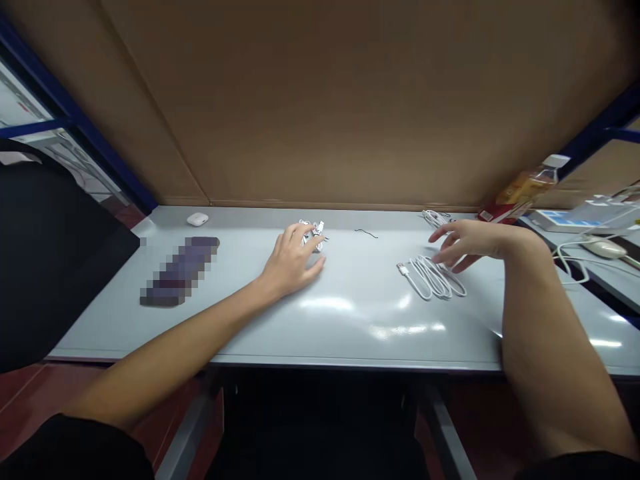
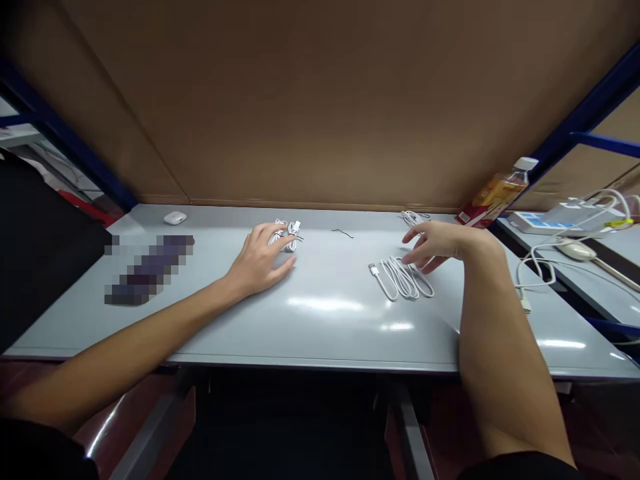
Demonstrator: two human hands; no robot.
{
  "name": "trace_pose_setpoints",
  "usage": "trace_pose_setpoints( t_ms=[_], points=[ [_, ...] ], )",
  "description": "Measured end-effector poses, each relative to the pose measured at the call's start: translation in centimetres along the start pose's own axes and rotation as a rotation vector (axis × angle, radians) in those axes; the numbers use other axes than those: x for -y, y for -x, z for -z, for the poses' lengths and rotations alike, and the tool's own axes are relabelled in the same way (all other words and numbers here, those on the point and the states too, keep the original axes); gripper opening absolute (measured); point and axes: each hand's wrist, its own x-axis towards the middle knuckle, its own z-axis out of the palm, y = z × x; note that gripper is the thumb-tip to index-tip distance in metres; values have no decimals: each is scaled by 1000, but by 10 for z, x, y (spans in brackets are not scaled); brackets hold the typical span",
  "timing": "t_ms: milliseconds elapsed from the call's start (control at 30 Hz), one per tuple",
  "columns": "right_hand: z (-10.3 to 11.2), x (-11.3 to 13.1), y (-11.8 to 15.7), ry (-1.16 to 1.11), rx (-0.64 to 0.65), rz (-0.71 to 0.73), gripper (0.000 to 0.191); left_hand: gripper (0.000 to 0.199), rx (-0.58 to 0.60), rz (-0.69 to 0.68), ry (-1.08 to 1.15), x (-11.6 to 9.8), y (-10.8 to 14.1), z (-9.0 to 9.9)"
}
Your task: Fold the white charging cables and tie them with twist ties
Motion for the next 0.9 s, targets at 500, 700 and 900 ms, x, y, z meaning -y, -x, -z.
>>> trace_pose_setpoints(
  t_ms=[500, 700, 900],
  points=[
    [-117, 72, 10, 65, 156, 635, 8, 26, 188, -306, 325, -17, 6, 8],
    [-141, 84, 21, -43, 87, 952, 23, 19, 228, -306, 476, -9, 5, 10],
    [-101, 69, 16, 275, -174, 806, 36, 25, 246, -151, 419, -2, 6, 12]
  ],
)
